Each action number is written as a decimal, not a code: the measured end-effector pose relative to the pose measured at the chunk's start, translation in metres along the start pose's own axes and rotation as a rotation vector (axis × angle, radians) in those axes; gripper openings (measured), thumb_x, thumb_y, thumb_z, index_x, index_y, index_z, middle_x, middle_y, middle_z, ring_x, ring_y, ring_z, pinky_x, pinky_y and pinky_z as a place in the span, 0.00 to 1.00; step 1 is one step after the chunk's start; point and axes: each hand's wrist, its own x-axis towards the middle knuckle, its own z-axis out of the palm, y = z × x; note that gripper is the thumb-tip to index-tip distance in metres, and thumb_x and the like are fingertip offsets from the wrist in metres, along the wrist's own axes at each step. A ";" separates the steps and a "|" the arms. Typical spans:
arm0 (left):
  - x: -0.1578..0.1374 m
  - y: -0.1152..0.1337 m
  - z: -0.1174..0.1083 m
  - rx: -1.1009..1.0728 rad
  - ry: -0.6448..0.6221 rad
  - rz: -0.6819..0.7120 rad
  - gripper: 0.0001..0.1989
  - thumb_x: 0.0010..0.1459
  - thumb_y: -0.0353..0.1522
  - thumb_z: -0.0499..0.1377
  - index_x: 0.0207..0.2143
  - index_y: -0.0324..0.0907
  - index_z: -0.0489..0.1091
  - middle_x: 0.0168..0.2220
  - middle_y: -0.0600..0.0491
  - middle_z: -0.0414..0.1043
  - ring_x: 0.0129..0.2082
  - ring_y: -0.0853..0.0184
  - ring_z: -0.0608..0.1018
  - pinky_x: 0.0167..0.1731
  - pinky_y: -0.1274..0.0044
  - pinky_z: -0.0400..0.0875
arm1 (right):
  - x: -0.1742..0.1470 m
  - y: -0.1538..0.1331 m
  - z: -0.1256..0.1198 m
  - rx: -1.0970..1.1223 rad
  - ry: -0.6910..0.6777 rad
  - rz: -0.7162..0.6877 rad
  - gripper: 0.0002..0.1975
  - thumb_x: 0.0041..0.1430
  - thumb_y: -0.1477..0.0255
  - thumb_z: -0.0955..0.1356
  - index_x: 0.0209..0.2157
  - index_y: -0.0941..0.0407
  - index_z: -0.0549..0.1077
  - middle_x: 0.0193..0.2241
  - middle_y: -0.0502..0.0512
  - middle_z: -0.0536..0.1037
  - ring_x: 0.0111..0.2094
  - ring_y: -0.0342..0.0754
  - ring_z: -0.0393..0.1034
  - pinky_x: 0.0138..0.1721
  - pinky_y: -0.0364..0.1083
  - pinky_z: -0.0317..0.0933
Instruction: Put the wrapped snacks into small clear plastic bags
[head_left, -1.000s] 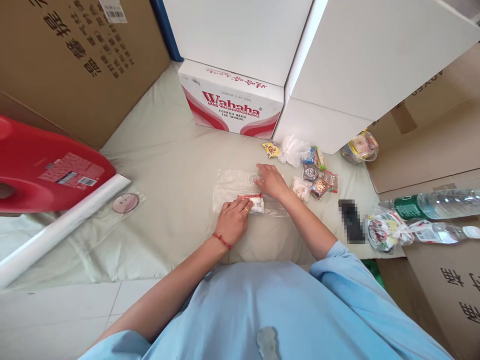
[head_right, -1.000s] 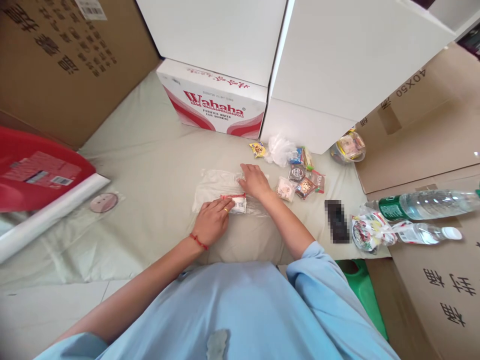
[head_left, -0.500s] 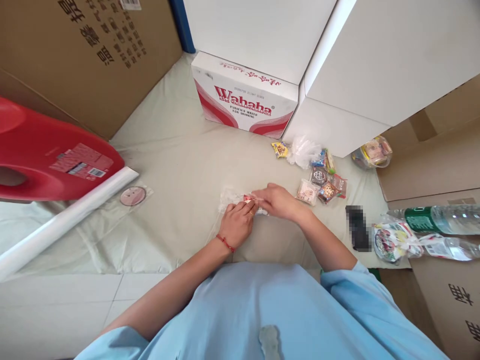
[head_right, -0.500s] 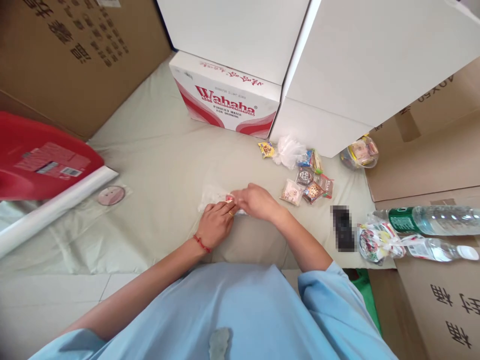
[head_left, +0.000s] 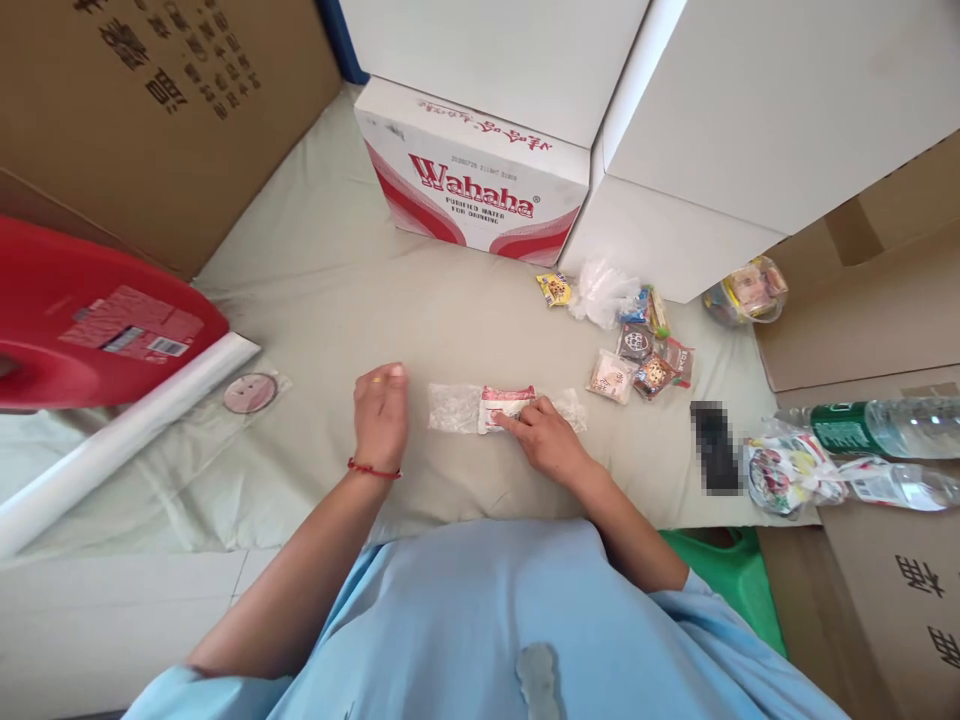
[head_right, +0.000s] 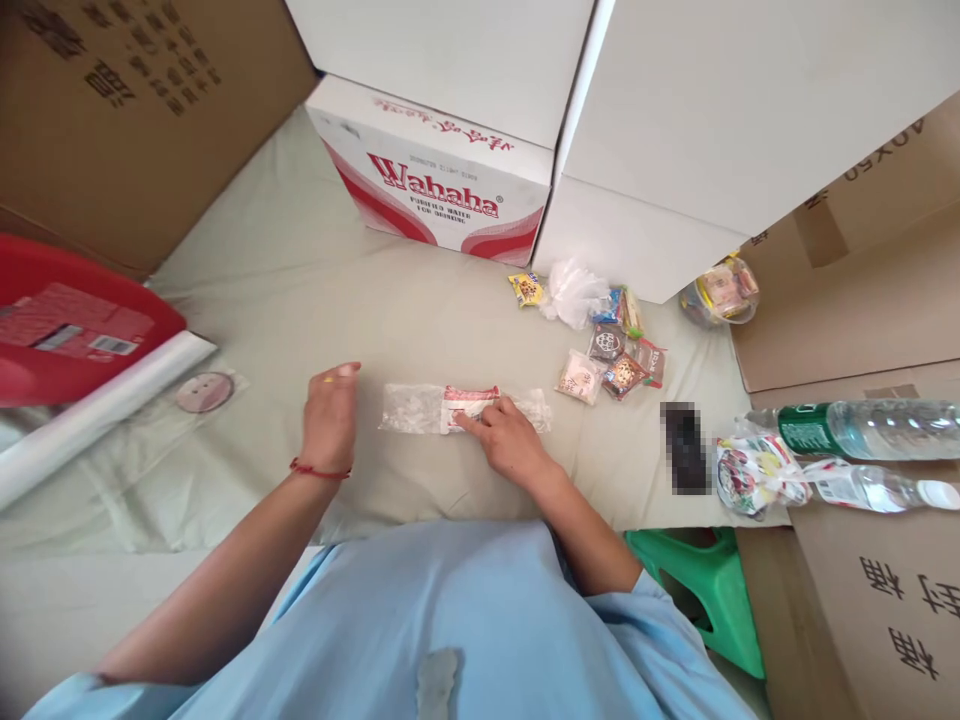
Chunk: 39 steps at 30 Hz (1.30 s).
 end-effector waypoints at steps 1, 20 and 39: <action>0.003 0.004 0.003 0.028 -0.007 -0.032 0.24 0.70 0.47 0.48 0.53 0.41 0.73 0.59 0.40 0.73 0.65 0.49 0.68 0.66 0.51 0.62 | 0.000 -0.001 -0.001 0.006 0.002 0.003 0.24 0.73 0.76 0.63 0.64 0.45 0.73 0.36 0.56 0.74 0.43 0.54 0.62 0.46 0.49 0.68; -0.030 0.121 0.051 0.102 -0.450 0.386 0.16 0.66 0.30 0.52 0.48 0.40 0.79 0.56 0.43 0.79 0.57 0.55 0.78 0.58 0.61 0.73 | -0.032 0.009 -0.025 0.415 -0.003 -0.079 0.14 0.70 0.71 0.67 0.54 0.54 0.76 0.48 0.60 0.79 0.52 0.56 0.69 0.57 0.59 0.65; -0.044 0.100 0.049 0.386 -0.407 0.597 0.19 0.69 0.26 0.50 0.55 0.42 0.75 0.62 0.45 0.75 0.56 0.58 0.77 0.49 0.62 0.67 | 0.006 0.014 -0.048 0.628 0.306 0.490 0.13 0.64 0.58 0.69 0.33 0.52 0.67 0.24 0.43 0.68 0.26 0.44 0.62 0.30 0.43 0.57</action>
